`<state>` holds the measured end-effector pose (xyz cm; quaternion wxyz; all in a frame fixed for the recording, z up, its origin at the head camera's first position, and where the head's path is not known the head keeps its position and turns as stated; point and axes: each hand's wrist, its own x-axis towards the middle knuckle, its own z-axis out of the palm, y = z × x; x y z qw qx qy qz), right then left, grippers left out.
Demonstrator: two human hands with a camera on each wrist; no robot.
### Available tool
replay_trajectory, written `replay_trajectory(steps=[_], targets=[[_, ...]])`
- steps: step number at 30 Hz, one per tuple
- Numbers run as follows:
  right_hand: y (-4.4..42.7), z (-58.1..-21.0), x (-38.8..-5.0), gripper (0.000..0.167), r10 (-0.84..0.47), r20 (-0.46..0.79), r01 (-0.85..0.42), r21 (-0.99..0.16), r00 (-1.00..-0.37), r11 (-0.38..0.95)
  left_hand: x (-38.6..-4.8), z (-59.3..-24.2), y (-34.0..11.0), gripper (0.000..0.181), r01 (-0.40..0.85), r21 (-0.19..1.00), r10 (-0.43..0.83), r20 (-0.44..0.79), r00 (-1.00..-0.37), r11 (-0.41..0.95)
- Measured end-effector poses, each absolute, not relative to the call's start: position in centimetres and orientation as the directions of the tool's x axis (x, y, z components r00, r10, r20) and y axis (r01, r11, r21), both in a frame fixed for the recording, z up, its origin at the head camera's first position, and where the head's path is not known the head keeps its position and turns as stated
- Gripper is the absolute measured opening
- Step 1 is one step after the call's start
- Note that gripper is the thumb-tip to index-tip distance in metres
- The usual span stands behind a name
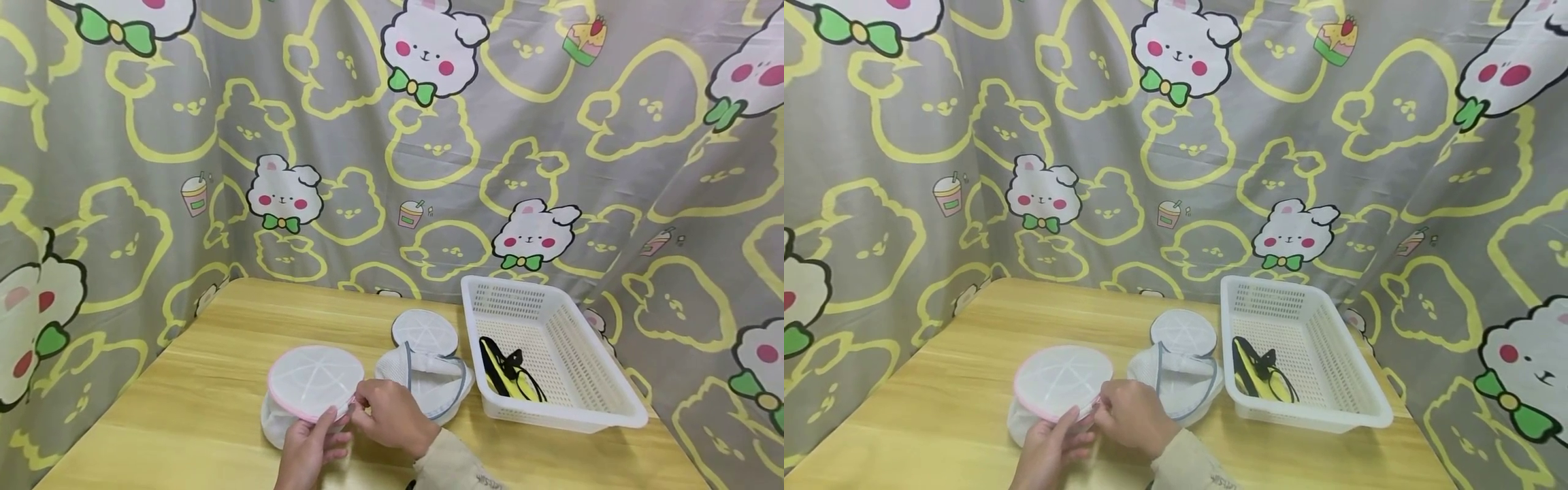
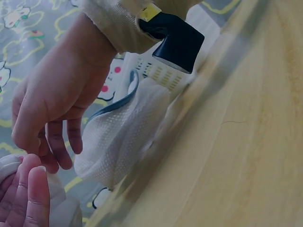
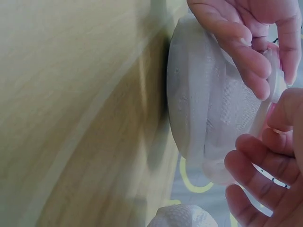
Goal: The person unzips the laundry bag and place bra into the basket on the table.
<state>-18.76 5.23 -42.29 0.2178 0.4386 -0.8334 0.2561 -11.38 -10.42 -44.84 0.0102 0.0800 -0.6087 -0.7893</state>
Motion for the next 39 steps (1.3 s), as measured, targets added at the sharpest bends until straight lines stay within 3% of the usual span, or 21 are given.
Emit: replay_trajectory(steps=[30, 39], targets=[[6.1, -42.5, -19.6, 0.023, -0.599, 0.591, -0.83, -0.253, -0.539, 0.497, -11.3, -44.9, -10.3, 0.027, -0.076, 0.955, -0.142, -0.121, -0.983, -0.286], [6.5, -42.9, -20.1, 0.024, -0.595, 0.561, -0.807, -0.274, -0.576, 0.523, -11.2, -44.7, -10.3, 0.024, -0.071, 0.958, -0.154, -0.117, -0.981, -0.279]])
